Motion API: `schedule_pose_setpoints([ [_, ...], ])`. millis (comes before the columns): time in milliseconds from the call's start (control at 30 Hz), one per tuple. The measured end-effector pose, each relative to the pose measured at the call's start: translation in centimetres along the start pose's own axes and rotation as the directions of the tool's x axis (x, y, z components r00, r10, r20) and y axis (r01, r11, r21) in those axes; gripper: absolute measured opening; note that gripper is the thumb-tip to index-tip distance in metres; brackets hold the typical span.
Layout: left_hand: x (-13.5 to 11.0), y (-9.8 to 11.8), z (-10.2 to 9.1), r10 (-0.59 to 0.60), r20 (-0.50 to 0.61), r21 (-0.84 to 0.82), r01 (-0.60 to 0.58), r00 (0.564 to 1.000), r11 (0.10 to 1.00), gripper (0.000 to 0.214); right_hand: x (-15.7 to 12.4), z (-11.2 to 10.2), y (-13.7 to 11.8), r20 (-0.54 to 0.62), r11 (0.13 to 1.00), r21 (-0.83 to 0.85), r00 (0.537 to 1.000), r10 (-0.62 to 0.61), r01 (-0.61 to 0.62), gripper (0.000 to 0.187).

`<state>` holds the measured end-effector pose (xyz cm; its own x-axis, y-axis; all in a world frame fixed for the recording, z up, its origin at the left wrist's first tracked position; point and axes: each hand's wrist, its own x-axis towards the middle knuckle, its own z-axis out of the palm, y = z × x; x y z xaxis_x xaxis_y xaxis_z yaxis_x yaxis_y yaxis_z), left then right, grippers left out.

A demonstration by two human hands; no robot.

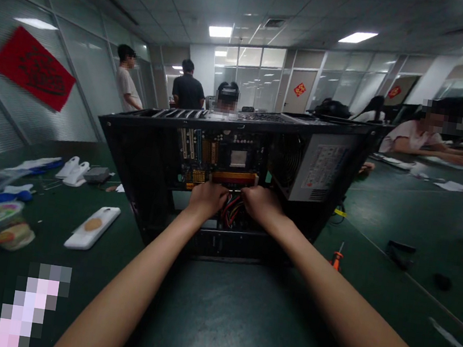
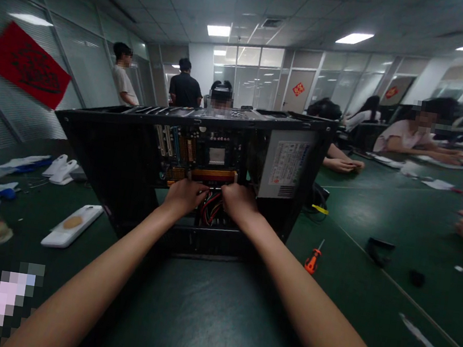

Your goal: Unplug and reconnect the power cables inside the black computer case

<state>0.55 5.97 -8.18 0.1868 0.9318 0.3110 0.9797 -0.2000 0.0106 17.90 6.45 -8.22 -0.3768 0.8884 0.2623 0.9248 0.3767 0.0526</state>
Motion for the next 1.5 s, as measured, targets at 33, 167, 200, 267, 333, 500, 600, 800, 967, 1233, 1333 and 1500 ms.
schedule_pose_setpoints([
  [33,0.0,-0.1,0.1,0.001,0.001,-0.002,-0.001,1.0,1.0,0.033,0.1,0.0,0.0,0.003,1.0,-0.006,1.0,-0.002,0.002,0.032],
  [167,0.3,-0.3,0.3,0.003,-0.01,-0.019,-0.003,1.0,1.0,0.034,0.4,0.1,-0.2,0.015,0.999,-0.023,1.0,0.026,-0.025,0.033],
  [200,0.3,-0.3,0.3,-0.004,-0.011,-0.025,0.004,1.0,1.0,0.034,0.5,0.2,-0.2,0.021,0.999,-0.026,0.999,0.035,-0.035,0.032],
  [267,0.5,-0.2,0.3,-0.021,-0.009,-0.028,0.021,1.0,0.999,0.033,0.7,0.2,-0.2,0.02,0.999,-0.028,0.999,0.046,-0.045,0.031],
  [333,0.7,-0.1,0.2,-0.027,-0.004,-0.021,0.027,1.0,0.999,0.033,0.8,0.2,-0.2,0.009,0.999,-0.022,0.999,0.046,-0.046,0.03],
  [500,0.7,0.0,0.0,-0.042,0.002,-0.011,0.042,0.999,0.999,0.034,0.8,0.4,-0.1,-0.003,0.999,0.006,0.999,0.052,-0.052,0.029],
  [600,0.5,-0.1,-0.1,-0.05,-0.009,-0.049,0.05,0.999,0.998,0.034,0.8,0.2,0.2,-0.015,0.999,0.013,0.999,0.049,-0.048,0.03],
  [800,0.5,-0.7,-0.1,-0.091,0.0,-0.105,0.09,0.996,0.99,0.035,-0.9,-1.4,0.5,-0.147,0.985,0.146,0.987,-0.07,0.091,0.029],
  [967,0.0,-0.9,-0.7,-0.07,-0.042,-0.083,0.067,0.997,0.994,0.037,-6.0,-0.7,1.3,-0.129,0.995,0.085,0.991,-0.038,0.049,0.048],
  [1233,-4.4,-0.7,-1.9,-0.058,-0.176,-0.166,0.029,0.983,0.986,0.035,-10.0,2.9,2.4,-0.225,0.992,-0.108,0.97,-0.093,0.07,0.045],
  [1333,-7.5,0.7,-0.8,-0.133,-0.133,-0.085,0.123,0.982,0.989,0.038,-10.1,3.0,2.0,-0.264,0.994,-0.098,0.963,-0.063,0.038,0.044],
  [1500,-9.6,2.8,0.5,-0.329,-0.231,-0.04,0.329,0.916,0.944,0.039,-10.2,2.7,1.9,-0.217,0.996,-0.088,0.975,-0.047,0.028,0.044],
])
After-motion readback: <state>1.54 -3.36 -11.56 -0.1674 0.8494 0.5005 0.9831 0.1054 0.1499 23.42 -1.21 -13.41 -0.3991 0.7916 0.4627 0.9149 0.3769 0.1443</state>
